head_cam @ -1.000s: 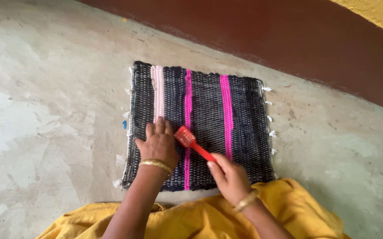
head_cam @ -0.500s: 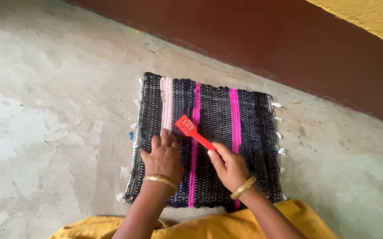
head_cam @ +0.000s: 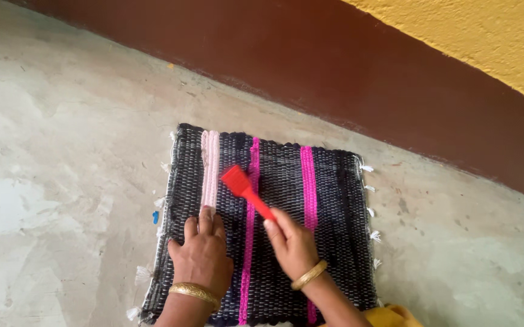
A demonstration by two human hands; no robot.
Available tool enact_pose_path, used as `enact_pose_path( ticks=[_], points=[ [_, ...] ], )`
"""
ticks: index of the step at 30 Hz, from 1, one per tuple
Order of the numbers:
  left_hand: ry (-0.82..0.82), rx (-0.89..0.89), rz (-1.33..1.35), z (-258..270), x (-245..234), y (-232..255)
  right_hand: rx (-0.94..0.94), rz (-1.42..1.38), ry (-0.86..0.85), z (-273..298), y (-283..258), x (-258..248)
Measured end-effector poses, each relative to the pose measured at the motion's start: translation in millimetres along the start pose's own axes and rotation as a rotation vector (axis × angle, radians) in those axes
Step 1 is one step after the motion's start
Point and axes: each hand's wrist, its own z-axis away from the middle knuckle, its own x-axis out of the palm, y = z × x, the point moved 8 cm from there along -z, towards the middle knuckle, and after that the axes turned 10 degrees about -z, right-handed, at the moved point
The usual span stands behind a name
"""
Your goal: The person sits on the floor and uses a red brush to clean a small, striped woven mat. They hold the mat steady with their left hand while brushing the surface with their right hand in repetitive strokes.
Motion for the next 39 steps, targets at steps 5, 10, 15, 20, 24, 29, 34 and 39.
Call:
enact_pose_path(
  ticks=[5,10,15,20,24,29,34,39],
  points=[
    [-0.058,0.016,-0.026,0.5,1.2,-0.4,-0.115,0.128,0.235,-25.9,-7.3,-55.6],
    [-0.07,0.032,-0.01,2.7,-2.1,-0.1,0.044,0.016,0.074,-20.0,-0.3,-28.2],
    [-0.118,0.036,-0.017,1.2,-2.8,-0.7,-0.032,0.073,-0.026,-17.8,-0.6,-5.8],
    [-0.132,0.032,-0.017,1.4,-2.6,-0.7,-0.098,0.156,0.232,-31.9,2.2,-62.3],
    [-0.127,0.036,-0.005,0.8,-1.9,-1.2,0.151,0.113,0.112,-27.8,17.0,-38.6],
    [-0.097,0.029,0.017,0.5,-2.7,-1.2,0.014,0.094,-0.043,-12.0,1.7,-1.4],
    [0.014,0.013,0.03,-1.6,1.1,1.0,-0.012,0.184,0.24,-36.9,1.3,-59.3],
    [0.103,0.01,0.04,-4.0,3.8,1.0,0.037,0.123,0.101,-42.3,-8.7,-13.5]
  ],
)
